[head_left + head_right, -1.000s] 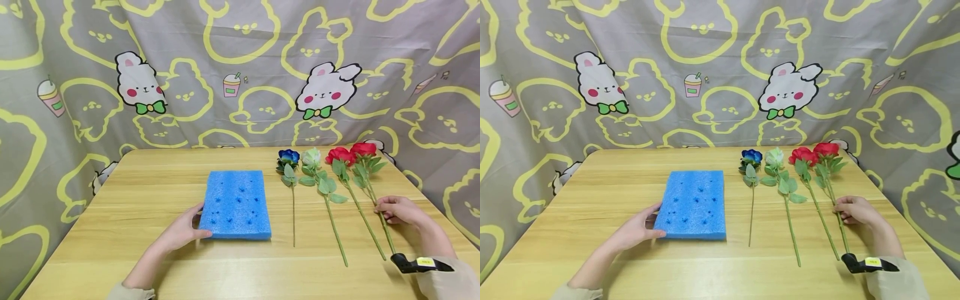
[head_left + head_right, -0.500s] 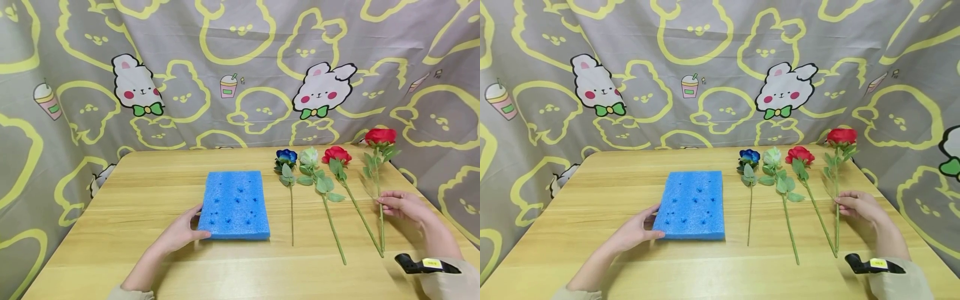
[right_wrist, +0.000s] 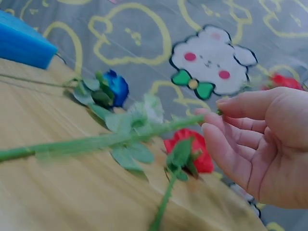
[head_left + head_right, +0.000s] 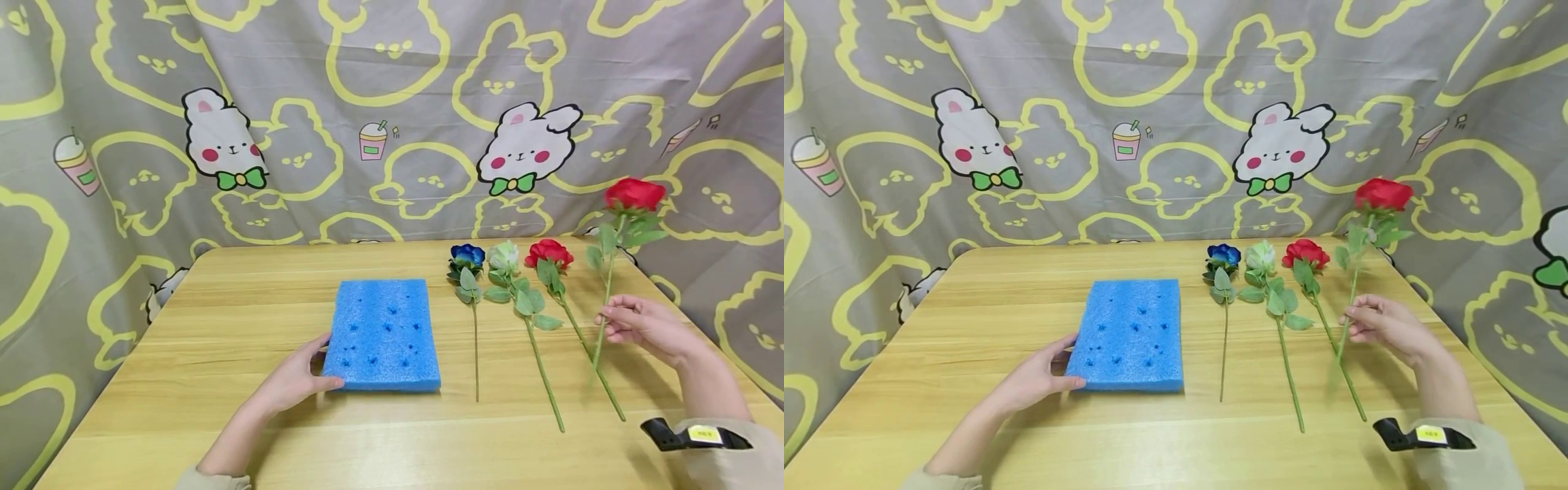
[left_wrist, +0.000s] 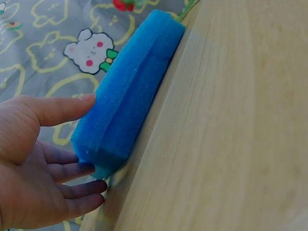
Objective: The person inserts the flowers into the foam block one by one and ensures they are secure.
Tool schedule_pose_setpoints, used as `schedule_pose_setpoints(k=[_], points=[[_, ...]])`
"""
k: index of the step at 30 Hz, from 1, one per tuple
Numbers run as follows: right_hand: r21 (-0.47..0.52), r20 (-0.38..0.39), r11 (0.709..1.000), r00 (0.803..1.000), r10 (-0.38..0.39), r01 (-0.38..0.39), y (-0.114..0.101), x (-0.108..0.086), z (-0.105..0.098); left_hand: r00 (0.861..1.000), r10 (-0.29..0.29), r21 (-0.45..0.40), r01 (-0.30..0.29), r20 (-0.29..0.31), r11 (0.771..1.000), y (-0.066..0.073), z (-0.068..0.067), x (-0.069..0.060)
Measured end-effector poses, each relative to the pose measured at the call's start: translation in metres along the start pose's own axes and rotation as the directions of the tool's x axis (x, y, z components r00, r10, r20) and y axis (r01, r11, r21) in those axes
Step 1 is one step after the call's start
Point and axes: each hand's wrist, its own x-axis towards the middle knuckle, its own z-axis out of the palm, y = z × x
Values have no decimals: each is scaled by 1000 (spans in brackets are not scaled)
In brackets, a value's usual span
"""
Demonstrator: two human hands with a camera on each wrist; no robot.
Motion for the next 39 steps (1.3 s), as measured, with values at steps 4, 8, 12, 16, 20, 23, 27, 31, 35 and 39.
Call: schedule_pose_setpoints(k=[4,8,12,16,20,23,27,31,35,39], points=[[-6,46,999,998,-42,42,-7,8,13,1000,-5,6,5,1,1000,0,0,0],[-44,24,998,998,-50,51,-13,14,26,1000,-10,8,10,1,1000,1,0,-1],[-45,35,997,997,-63,64,-17,21,41,1000,-15,11,15,-4,1000,2,-1,-2],[-90,23,993,997,-75,77,-20,28,55,1000,-14,12,14,-8,1000,2,-1,-2],[-263,-37,961,995,-94,82,-23,33,69,1000,-7,10,7,-6,1000,2,-1,-1],[-375,-87,924,990,-112,71,-24,35,78,1000,0,5,0,-5,1000,2,0,-1],[-446,-142,893,981,-134,58,-24,39,88,1000,0,-4,0,-6,1000,1,1,-3],[-507,-183,861,972,-149,37,-24,44,94,1000,4,-6,-4,-5,1000,1,1,-3],[-587,-204,810,967,-156,7,-26,48,99,1000,14,-10,-15,-5,1000,1,2,-3],[-648,-210,761,961,-180,1,-30,52,106,1000,22,-16,-22,3,1000,1,2,-2]])
